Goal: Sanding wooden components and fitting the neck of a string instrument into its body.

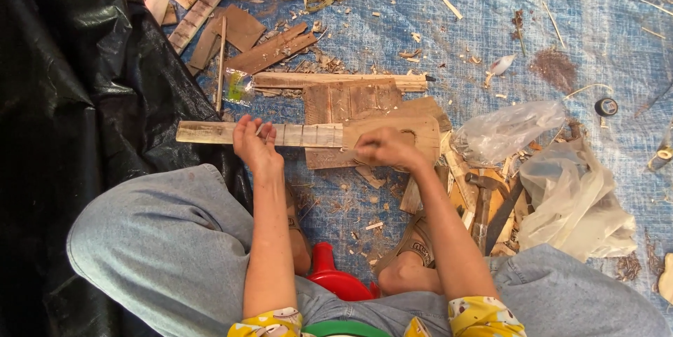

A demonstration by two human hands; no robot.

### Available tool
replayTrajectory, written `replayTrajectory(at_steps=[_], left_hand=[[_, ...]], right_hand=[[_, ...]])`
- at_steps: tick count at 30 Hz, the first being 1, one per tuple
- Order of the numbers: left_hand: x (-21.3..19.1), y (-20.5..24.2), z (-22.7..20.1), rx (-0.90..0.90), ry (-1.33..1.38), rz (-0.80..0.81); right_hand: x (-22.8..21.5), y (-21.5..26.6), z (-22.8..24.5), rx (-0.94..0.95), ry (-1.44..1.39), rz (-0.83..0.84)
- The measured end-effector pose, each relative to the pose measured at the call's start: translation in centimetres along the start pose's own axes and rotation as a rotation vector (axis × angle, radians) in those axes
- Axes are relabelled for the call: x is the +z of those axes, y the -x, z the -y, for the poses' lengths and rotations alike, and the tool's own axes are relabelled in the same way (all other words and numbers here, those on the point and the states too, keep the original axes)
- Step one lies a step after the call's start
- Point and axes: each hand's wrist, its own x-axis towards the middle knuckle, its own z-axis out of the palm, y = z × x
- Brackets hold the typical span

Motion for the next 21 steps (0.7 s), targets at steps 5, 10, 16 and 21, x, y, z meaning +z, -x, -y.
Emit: replayTrajectory(at_steps=[5, 10, 16, 21], left_hand=[[-2.0, -0.4, 5.3, -0.030, -0.130, -0.101], [-3.6, 4.2, 10.0, 0.175, -0.627, -0.117], [-6.8, 1.6, 14.1, 0.322, -0.750, -0.199], [-7.1, 0.6, 13.5, 0.103, -0.534, -0.225]], right_hand=[[6.3, -1.7, 0.8, 0.242, -0.220, 0.293], [16.8, -4.0, -5.8, 0.315, -0.241, 0.148], [22.5, -3.5, -10.6, 0.468, -0.368, 0.015], [18.6, -1.0, -6.6, 0.326, 0.586, 0.145]])
